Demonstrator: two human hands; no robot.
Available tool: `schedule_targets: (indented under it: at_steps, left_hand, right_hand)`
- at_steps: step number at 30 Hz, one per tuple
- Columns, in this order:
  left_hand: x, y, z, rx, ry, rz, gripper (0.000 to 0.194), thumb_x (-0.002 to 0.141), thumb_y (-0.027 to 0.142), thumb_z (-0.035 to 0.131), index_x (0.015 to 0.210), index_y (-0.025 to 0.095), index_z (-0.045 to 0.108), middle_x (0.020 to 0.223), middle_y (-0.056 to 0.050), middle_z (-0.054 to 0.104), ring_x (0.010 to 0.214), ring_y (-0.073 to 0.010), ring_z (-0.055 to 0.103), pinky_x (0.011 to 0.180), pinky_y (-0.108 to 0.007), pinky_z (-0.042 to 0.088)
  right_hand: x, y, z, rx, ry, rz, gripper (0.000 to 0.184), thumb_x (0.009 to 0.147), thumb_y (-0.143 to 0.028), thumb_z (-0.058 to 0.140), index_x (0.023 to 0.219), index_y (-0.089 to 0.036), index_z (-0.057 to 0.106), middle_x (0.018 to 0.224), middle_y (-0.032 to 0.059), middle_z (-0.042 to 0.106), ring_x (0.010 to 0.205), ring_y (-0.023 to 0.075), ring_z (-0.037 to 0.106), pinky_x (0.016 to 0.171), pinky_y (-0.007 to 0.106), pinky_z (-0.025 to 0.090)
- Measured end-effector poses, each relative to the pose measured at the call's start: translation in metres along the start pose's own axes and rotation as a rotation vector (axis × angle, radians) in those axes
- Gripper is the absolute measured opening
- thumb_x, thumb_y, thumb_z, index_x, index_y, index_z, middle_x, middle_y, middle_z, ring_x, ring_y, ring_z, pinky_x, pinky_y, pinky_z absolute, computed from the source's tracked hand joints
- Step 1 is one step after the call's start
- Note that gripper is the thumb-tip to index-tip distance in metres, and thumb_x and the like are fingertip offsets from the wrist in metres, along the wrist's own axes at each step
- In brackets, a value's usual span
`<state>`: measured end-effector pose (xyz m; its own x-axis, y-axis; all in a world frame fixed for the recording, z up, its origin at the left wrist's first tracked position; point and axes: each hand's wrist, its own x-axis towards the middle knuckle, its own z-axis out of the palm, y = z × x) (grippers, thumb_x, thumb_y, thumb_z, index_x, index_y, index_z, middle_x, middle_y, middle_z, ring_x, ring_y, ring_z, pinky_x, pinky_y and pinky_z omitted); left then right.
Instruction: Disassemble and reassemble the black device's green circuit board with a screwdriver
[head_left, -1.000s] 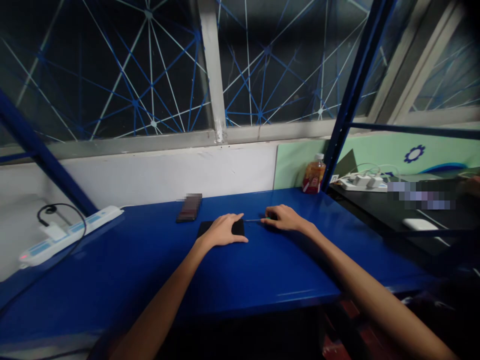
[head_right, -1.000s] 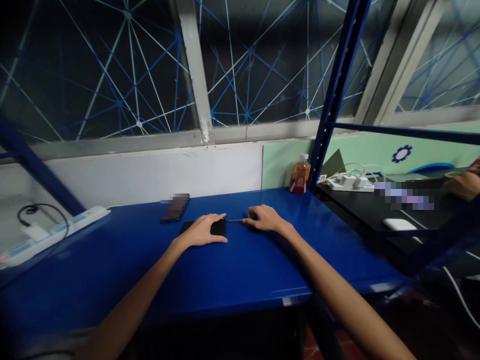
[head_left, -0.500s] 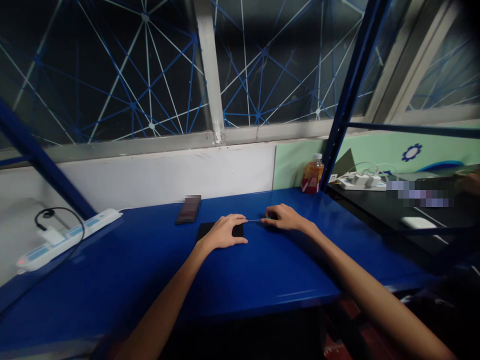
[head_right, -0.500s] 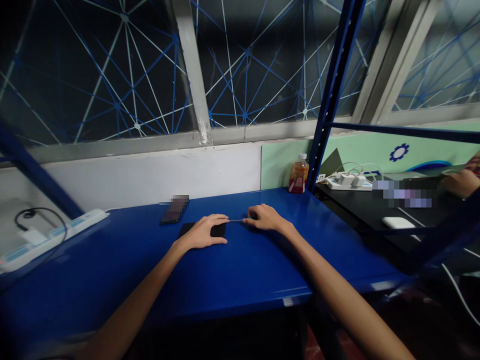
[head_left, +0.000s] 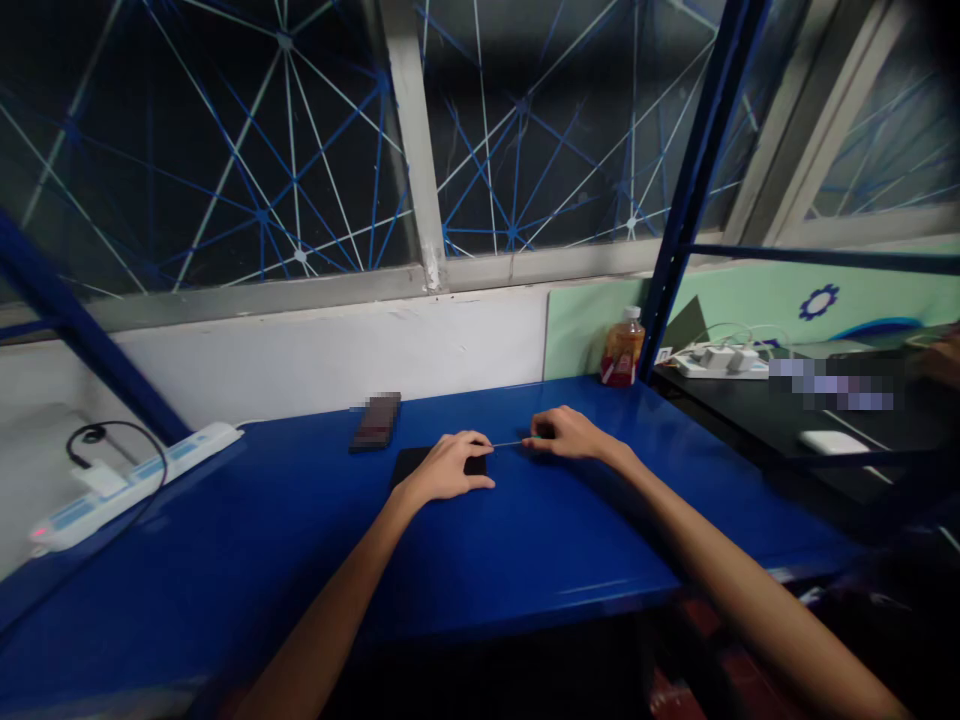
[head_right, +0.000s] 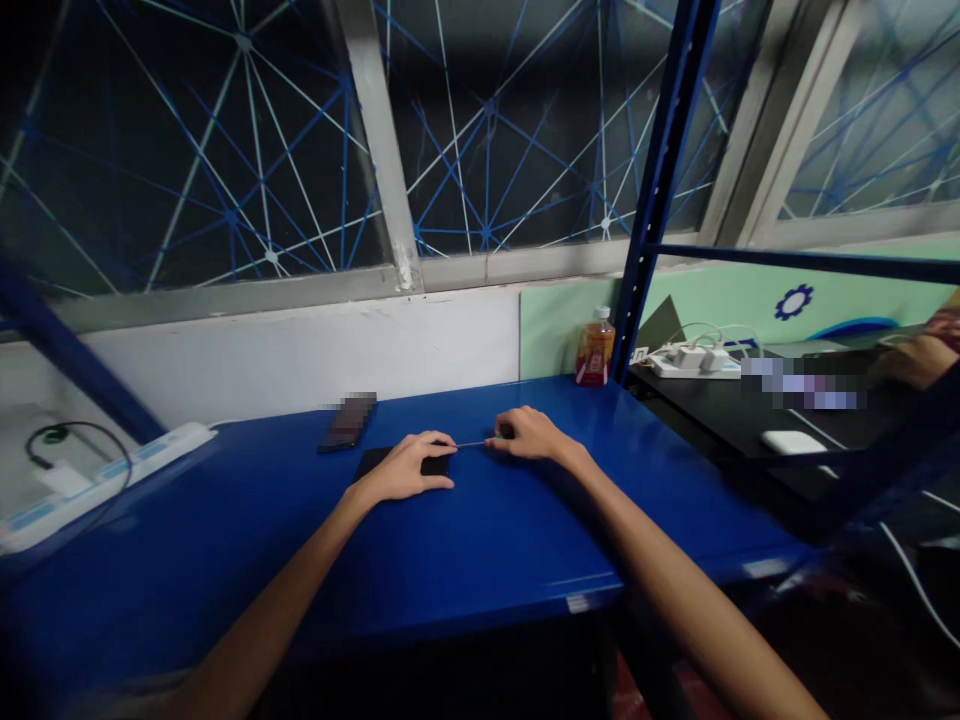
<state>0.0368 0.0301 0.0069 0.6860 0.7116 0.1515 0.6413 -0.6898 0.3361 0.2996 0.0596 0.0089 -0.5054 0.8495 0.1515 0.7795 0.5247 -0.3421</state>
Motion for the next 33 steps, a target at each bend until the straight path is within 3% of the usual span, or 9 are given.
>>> schedule_targets:
  at_steps: [12,20,29,33]
  left_hand:
    - [0.0014,-0.0046,0.0040,-0.026,0.032,0.006,0.054,0.076,0.053,0.066,0.121,0.024,0.060,0.125,-0.006,0.056,0.111,-0.0272,0.054,0.097,-0.039,0.040]
    - [0.0009,-0.0018,0.0009,-0.078,-0.015,-0.018,0.057,0.077,0.051,0.065,0.127,0.027,0.054,0.136,-0.005,0.050,0.120,-0.0282,0.049,0.101,-0.041,0.037]
    - [-0.0017,-0.0046,-0.0032,0.005,-0.048,-0.149,0.078,0.067,0.063,0.067,0.134,0.031,0.045,0.136,-0.008,0.047,0.120,-0.0348,0.045,0.097,-0.049,0.037]
    - [-0.0026,-0.0051,-0.0053,0.022,-0.060,-0.165,0.080,0.065,0.064,0.067,0.135,0.030,0.045,0.133,-0.009,0.050,0.119,-0.0349,0.047,0.095,-0.047,0.039]
  right_hand:
    - [0.0000,0.0036,-0.0049,0.034,0.051,-0.012,0.034,0.079,-0.050,0.056,0.073,-0.017,0.064,0.066,0.0028,0.063,0.056,0.0128,0.049,0.052,0.025,0.027]
    - [0.0005,0.0077,-0.0074,0.048,0.076,0.014,0.034,0.080,-0.048,0.055,0.071,-0.017,0.063,0.066,0.0043,0.062,0.056,0.0130,0.048,0.051,0.026,0.026]
    - [-0.0009,0.0098,-0.0099,0.050,0.055,0.024,0.032,0.079,-0.047,0.056,0.074,-0.017,0.067,0.066,0.0039,0.063,0.056,0.0127,0.050,0.052,0.025,0.028]
    - [-0.0008,0.0081,-0.0099,0.027,0.034,0.034,0.032,0.080,-0.047,0.056,0.074,-0.018,0.068,0.066,0.0034,0.064,0.056,0.0128,0.051,0.052,0.025,0.028]
